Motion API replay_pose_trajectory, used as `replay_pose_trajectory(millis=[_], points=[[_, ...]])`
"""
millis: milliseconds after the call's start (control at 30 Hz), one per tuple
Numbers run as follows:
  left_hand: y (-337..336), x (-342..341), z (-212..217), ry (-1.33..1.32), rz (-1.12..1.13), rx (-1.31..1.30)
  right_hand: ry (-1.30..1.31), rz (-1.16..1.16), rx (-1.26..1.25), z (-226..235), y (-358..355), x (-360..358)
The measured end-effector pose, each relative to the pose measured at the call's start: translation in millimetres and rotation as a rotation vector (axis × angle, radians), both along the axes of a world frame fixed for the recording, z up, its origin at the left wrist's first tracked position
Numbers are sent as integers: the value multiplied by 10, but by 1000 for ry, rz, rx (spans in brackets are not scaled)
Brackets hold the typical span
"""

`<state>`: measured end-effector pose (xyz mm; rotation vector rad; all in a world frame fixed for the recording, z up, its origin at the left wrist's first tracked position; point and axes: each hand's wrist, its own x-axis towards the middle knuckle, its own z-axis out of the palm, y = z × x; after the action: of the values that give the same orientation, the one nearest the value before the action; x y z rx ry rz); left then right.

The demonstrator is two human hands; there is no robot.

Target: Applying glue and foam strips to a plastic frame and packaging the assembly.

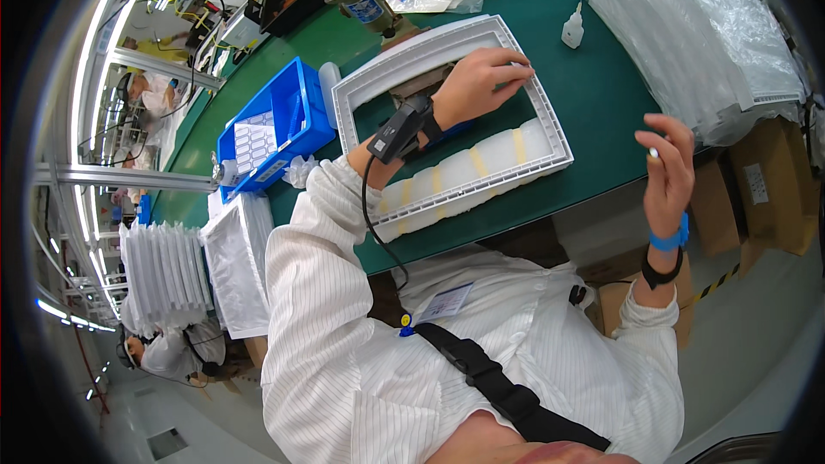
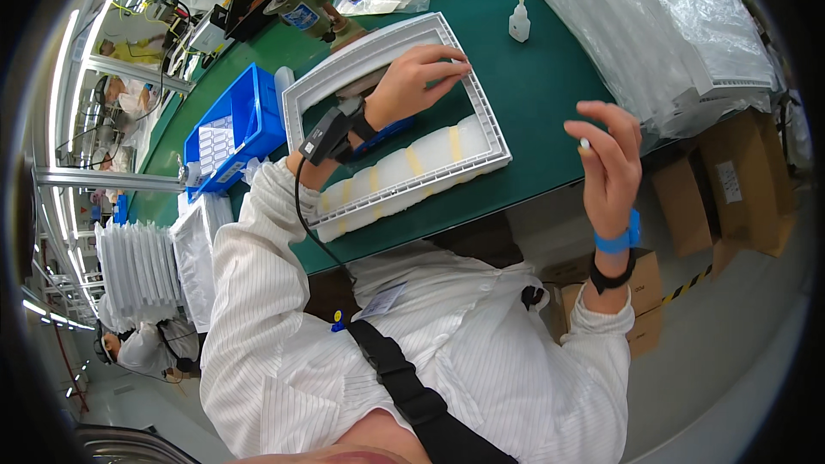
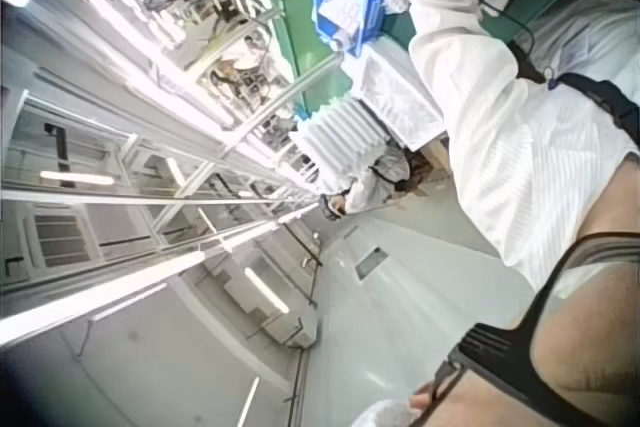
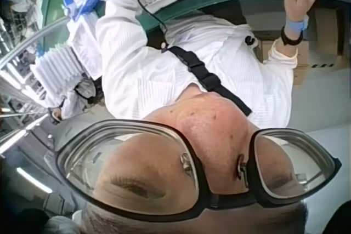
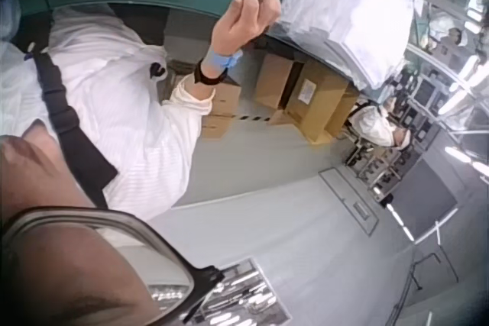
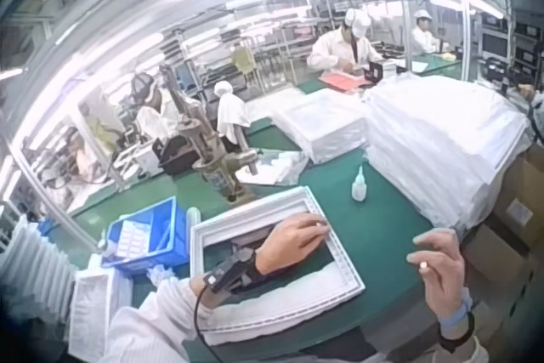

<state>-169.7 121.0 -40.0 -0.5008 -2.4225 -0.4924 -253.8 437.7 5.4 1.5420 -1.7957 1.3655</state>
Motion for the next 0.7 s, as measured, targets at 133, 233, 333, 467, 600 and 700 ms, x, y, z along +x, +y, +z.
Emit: replay_pose_trajectory(millis=[133, 233, 333, 467, 600, 700], points=[[150, 60, -15, -327, 402, 551, -101, -178, 90, -238, -142, -68], [152, -13, -13, -811, 460, 1324, -37, -26, 148, -345, -256, -92], [150, -76, -47, -938, 144, 1462, -5, 49, 210, -463, -339, -78], [172, -122, -139, -826, 197, 1506, -61, 65, 324, -567, -304, -27], [236, -160, -233, -740, 141, 1618, -90, 96, 486, -656, -149, -2], [196, -60, -322, -675, 230, 1640, -85, 159, 489, -743, -255, -7]])
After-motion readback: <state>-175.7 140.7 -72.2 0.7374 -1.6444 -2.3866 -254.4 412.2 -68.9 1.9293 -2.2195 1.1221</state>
